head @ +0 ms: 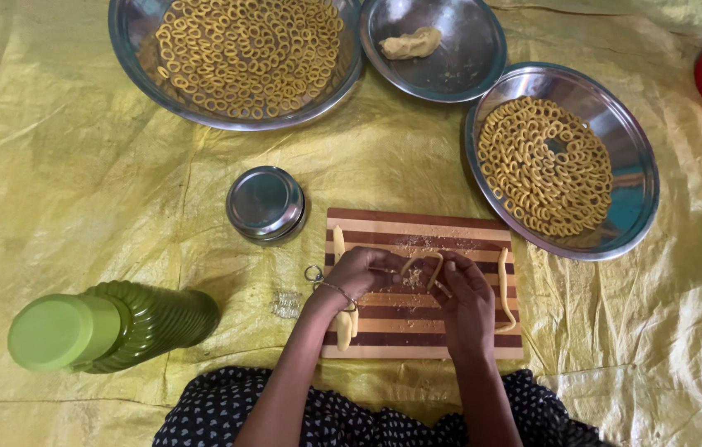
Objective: The person rolls small pieces of dough into thin ropes on a wooden board, then joins the ends to form rings. The finished rings are placed into a metal bowl. The process is repeated continuously.
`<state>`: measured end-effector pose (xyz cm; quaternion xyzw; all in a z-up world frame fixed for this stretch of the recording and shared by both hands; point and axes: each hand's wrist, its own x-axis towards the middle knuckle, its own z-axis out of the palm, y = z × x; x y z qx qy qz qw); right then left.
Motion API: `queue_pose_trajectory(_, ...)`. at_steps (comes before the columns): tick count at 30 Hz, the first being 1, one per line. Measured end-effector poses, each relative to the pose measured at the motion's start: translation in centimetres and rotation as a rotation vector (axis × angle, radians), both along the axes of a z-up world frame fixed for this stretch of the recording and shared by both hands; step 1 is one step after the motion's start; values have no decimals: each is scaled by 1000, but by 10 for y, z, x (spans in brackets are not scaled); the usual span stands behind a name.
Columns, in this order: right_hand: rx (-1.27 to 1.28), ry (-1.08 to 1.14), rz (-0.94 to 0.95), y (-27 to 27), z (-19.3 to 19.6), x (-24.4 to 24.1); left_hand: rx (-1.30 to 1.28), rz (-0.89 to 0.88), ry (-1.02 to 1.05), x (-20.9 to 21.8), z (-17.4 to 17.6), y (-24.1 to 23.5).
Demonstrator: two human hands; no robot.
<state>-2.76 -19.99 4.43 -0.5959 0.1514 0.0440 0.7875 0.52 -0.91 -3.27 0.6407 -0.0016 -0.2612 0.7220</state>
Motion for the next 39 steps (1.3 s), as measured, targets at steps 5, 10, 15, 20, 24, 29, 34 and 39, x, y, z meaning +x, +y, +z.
queue_pose_trajectory(5, -604, -3, 140, 1, -9, -5, -149, 104, -42, 4, -15, 1)
queue_pose_trajectory(10, -474, 23, 179, 14, -10, -12, -246, 151, -110, 8, -30, -1)
queue_pose_trajectory(15, -399, 13, 168, 24, -3, -13, -111, 171, -92, 5, -20, -1)
queue_pose_trajectory(20, -425, 52, 124, 28, 0, -12, 72, 142, -204, 0, 3, -1)
queue_pose_trajectory(24, -363, 49, 107, 28, 1, -13, 158, 108, -250, -1, 13, -2)
queue_pose_trajectory(29, -351, 55, 91, 26, -1, -14, 268, 117, -407, -1, 11, -6)
queue_pose_trajectory(34, -362, 37, 85, 26, -2, -12, 306, 93, -316, 1, 7, -11)
queue_pose_trajectory(39, -340, 65, 81, 26, 0, -12, 281, 101, -409, -3, 16, -11)
